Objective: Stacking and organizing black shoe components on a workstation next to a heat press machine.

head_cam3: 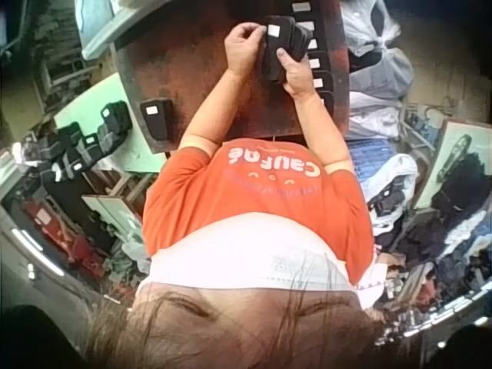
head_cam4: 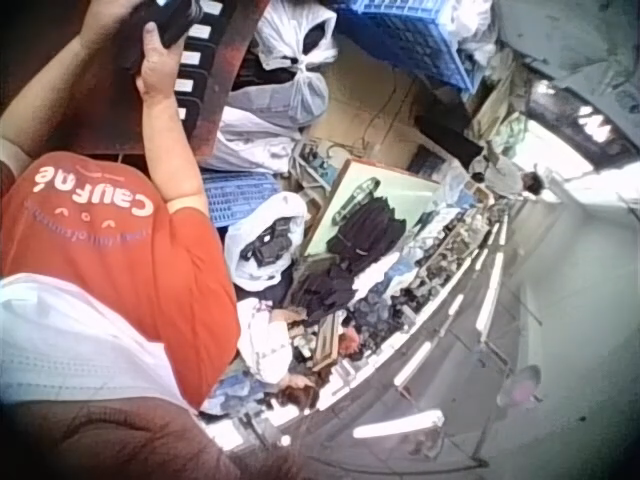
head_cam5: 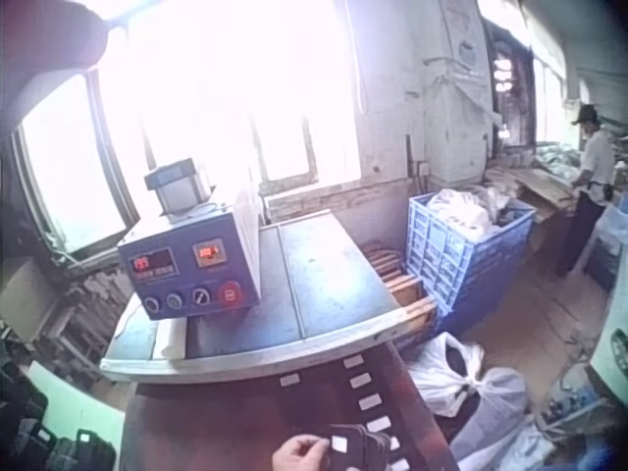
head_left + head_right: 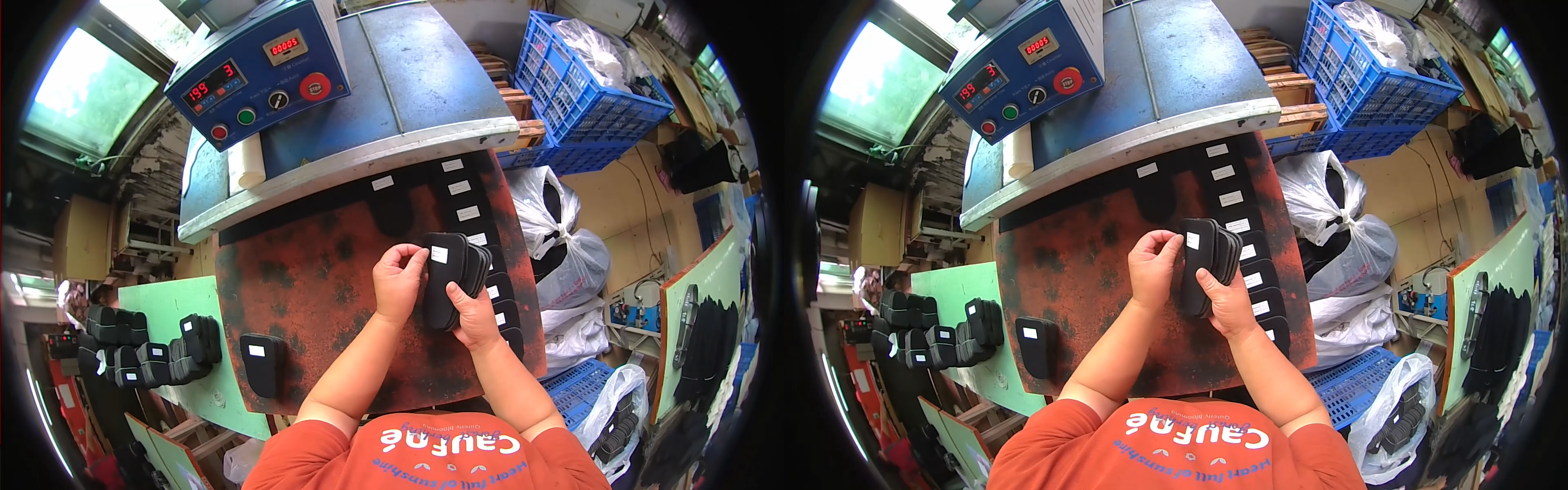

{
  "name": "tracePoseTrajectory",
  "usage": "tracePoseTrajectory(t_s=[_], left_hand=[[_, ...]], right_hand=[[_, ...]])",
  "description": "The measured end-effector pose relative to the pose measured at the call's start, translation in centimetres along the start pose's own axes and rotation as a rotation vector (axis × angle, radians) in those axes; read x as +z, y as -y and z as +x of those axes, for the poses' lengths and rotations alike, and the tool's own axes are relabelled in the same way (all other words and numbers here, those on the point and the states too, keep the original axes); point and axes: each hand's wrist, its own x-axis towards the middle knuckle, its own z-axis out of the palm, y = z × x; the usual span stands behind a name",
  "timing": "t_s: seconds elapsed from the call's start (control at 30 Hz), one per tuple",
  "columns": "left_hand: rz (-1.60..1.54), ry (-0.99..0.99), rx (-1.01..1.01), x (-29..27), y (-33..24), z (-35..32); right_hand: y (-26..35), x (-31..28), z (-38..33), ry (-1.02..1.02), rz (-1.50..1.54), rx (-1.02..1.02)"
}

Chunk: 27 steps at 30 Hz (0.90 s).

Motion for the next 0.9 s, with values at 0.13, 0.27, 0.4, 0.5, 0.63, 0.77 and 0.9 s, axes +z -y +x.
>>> tracePoseTrajectory(t_s=[0.13, 0.27, 0.4, 0.5, 0.63, 0.77, 0.9], left_hand=[[-0.268, -0.016, -0.11, 0.3, -0.5, 0.1], [-0.166, 0.028, -0.119, -0.6, 0.2, 0.1], [0.099, -0.021, 0.245, -0.2, 0.5, -0.6], [0.159, -0.052, 0.335, 0.2, 0.3, -0.8], [-0.059, -0.054, 0.045, -0.2, 0.6, 0.0], [-0.092, -0.208, -0.024, -2.9, -0.8, 3.9], [0.215, -0.3, 0.12, -5.1, 0.8, 9.4]], right_hand=[[0.3, 0.5, -0.4, 0.028, 0.037, 0.003], [0.5, 0.3, -0.7, 0.031, 0.065, 0.05], [-0.2, 0.1, -0.3, -0.009, 0.052, 0.007], [-0.5, 0.7, -0.7, -0.038, 0.012, -0.02], [-0.4, 0.7, -0.8, -0.084, -0.041, -0.073], [1.3, -0.2, -1.0, -0.022, 0.087, 0.0], [1.7, -0.1, -1.1, 0.041, 0.142, 0.03]])
